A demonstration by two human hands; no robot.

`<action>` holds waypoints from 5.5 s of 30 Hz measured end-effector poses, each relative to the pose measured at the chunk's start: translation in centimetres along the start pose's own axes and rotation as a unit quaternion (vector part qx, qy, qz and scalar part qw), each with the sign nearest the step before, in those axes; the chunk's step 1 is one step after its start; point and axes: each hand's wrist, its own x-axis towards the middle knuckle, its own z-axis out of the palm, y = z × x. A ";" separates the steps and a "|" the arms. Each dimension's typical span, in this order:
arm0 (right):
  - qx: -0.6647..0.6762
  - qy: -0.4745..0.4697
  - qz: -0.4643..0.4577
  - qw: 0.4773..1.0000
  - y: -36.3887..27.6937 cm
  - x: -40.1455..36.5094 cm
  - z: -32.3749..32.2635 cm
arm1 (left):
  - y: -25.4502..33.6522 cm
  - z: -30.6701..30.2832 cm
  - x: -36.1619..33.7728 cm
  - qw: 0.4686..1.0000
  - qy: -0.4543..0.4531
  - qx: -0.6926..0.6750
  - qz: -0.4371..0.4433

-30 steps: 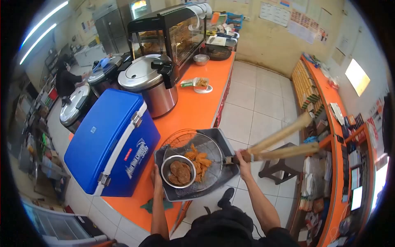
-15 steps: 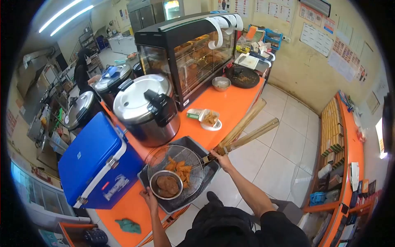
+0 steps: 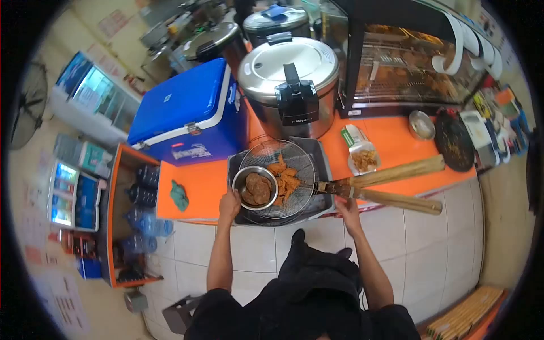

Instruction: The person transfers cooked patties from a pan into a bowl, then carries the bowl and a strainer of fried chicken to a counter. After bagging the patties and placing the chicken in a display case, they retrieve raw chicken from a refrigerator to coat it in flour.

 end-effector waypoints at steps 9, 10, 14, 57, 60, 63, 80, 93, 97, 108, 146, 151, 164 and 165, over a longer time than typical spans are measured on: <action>-0.012 -0.176 0.033 0.984 1.1 -7.3 -9.5 | -0.5 -2.6 -4.5 0.989 0.036 -0.142 0.004; -0.015 -0.198 0.050 0.979 -0.3 -8.4 -9.9 | 0.2 -3.8 -6.0 0.990 0.043 -0.131 0.015; -0.019 -0.274 0.110 0.955 -3.0 -11.3 -9.5 | 5.4 -5.8 -14.3 0.984 0.048 -0.150 0.081; -0.105 -0.031 -0.027 0.994 -11.8 19.6 -50.3 | 51.2 26.8 -22.7 0.826 -0.193 -0.510 -0.141; -0.103 -0.054 -0.073 0.991 -14.2 22.6 -50.1 | 53.2 26.4 -21.8 0.827 -0.174 -0.521 -0.124; -0.102 -0.070 -0.172 0.977 -13.3 25.4 -49.7 | 54.5 27.0 -21.3 0.827 -0.208 -0.512 -0.108; -0.254 -0.014 -0.168 0.952 -12.1 18.7 -52.9 | 56.7 30.7 -22.1 0.866 -0.354 -0.332 0.122; -0.305 -0.018 -0.238 0.922 -24.4 10.1 -57.7 | 53.1 36.2 -18.0 0.820 -0.295 -0.414 0.264; -0.306 0.116 -0.426 0.844 -43.5 14.3 -57.4 | 55.9 32.3 -17.6 0.801 -0.323 -0.435 0.253; -0.675 0.220 -0.218 0.669 -76.0 42.9 -64.5 | 74.5 23.7 -18.6 0.802 -0.137 -0.567 0.128; -0.260 -0.362 -0.737 0.509 -39.8 -5.5 -37.7 | 74.9 8.9 -25.0 0.229 -0.008 -0.970 0.081; -0.227 -0.460 -0.700 0.496 -35.6 -8.3 -33.2 | 69.4 8.6 -29.0 0.230 0.118 -0.965 0.039; -0.248 -0.500 -0.661 0.502 -33.5 -8.0 -33.0 | 69.3 8.2 -30.0 0.242 0.173 -0.955 0.015; -0.252 -0.497 -0.658 0.506 -33.5 -7.8 -33.3 | 69.5 8.3 -29.8 0.244 0.170 -0.955 0.013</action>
